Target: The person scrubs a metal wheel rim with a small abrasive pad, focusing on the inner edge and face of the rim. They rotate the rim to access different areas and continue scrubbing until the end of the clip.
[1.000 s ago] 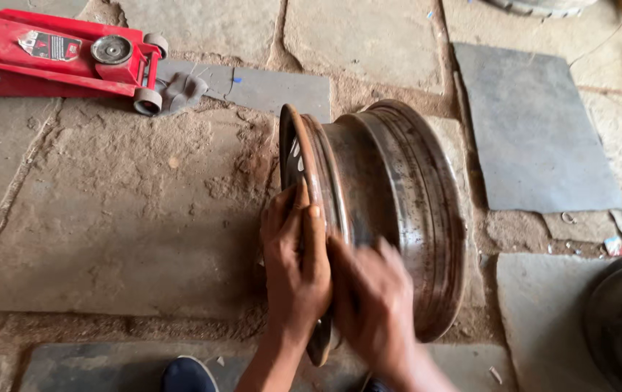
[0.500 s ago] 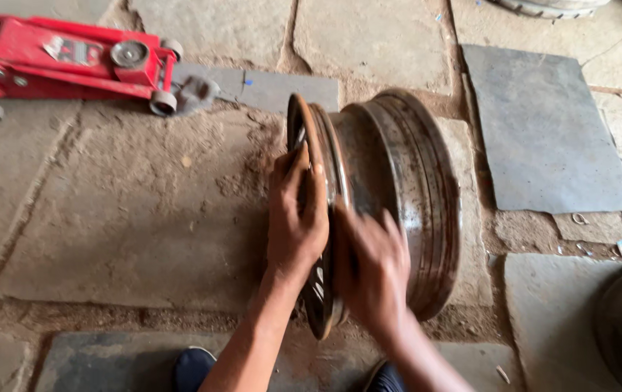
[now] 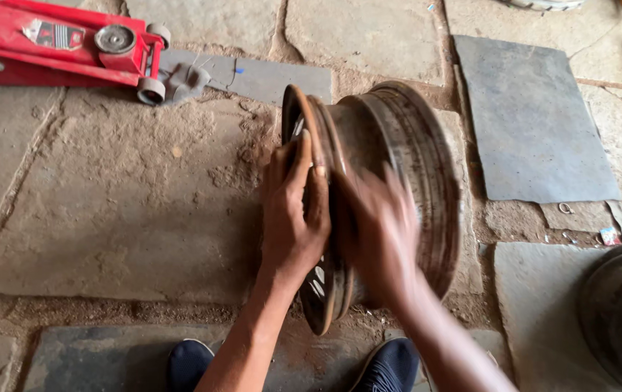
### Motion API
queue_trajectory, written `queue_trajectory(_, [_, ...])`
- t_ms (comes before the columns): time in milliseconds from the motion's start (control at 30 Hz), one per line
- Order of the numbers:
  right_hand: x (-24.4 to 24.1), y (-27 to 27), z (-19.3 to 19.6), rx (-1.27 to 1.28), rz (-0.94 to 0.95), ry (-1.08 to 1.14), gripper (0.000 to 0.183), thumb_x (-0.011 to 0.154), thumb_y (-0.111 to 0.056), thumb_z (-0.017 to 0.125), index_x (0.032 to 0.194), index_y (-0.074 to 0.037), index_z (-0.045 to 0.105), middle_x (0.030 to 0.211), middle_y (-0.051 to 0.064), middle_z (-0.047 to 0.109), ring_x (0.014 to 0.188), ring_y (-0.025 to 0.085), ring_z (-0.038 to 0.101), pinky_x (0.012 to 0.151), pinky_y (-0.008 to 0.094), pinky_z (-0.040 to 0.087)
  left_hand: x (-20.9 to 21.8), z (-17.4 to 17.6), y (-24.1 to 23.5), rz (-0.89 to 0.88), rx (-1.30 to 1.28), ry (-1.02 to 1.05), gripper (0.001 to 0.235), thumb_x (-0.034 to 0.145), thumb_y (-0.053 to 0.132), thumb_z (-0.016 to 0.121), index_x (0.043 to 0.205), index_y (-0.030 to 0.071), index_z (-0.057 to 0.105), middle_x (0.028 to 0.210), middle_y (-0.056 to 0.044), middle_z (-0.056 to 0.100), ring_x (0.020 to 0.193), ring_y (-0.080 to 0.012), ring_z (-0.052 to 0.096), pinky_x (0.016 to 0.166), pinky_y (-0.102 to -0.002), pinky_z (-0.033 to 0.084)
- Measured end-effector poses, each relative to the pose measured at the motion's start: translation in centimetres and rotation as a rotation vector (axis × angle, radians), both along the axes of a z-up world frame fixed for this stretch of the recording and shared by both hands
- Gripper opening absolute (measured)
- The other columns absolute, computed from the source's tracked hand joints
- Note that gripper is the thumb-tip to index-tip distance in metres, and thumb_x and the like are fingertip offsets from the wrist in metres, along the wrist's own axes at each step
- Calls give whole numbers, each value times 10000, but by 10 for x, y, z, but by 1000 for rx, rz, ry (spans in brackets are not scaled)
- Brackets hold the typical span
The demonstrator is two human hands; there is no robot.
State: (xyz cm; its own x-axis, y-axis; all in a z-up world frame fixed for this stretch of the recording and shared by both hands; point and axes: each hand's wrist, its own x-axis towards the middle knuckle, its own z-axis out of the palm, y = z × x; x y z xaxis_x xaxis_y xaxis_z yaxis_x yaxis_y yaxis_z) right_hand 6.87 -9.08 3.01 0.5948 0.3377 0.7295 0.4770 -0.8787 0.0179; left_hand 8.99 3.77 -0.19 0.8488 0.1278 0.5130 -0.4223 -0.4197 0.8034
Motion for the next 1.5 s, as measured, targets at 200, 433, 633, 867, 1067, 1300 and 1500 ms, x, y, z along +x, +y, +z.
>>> queue_trajectory(200, [-53,-16,-28,26,-49,88,365,883,-166,667,1232,-65,704,863,108,763,780,253,695,802,552,470,-3,2,-10,-15,-165,-36,480,1115,253,457,1519,-7,471,1408,-255,568,1290,-376,593,1129,-462,484])
queue_trajectory(433, [49,-5,23,64,-1,344,165,1048,-172,629,1157,-92,724,795,68,738,661,206,689,896,536,533,16,1,-7,45,-34,51,453,1077,225,480,1465,-3,525,1340,-221,604,1189,-353,594,1029,-470,506])
queue_trajectory(633, [-55,-2,-14,-18,-150,182,482,880,-205,704,1349,-109,644,911,125,776,849,292,724,882,582,514,14,-6,-5,29,-15,-64,456,1083,197,512,1474,-37,511,1334,-218,602,1219,-338,602,1132,-509,431])
queue_trajectory(867, [57,-1,18,32,-134,511,246,1007,-258,587,1167,-118,711,915,89,775,741,252,729,784,474,577,14,-5,-3,31,-66,43,454,1079,194,498,1479,-18,517,1350,-204,611,1232,-341,608,1120,-445,466])
queue_trajectory(1067, [-7,7,13,-32,-51,60,441,954,-261,682,1343,-57,651,1006,172,763,895,277,755,928,493,571,28,1,0,41,36,-18,503,1068,241,513,1484,-41,505,1352,-235,588,1254,-385,571,1123,-511,417])
queue_trajectory(1300, [28,-20,-8,16,40,189,313,1000,-204,652,1273,-63,709,989,136,796,626,203,682,600,404,526,5,-2,-8,-80,-224,156,526,1062,321,477,1497,25,489,1257,-178,639,1160,-300,658,1030,-451,557])
queue_trajectory(1500, [107,-2,17,55,-14,515,226,1077,-197,556,1037,-114,762,771,104,746,543,205,655,546,428,583,14,7,-7,75,25,6,451,1085,269,465,1431,-7,553,1296,-212,628,1209,-348,614,1090,-494,479])
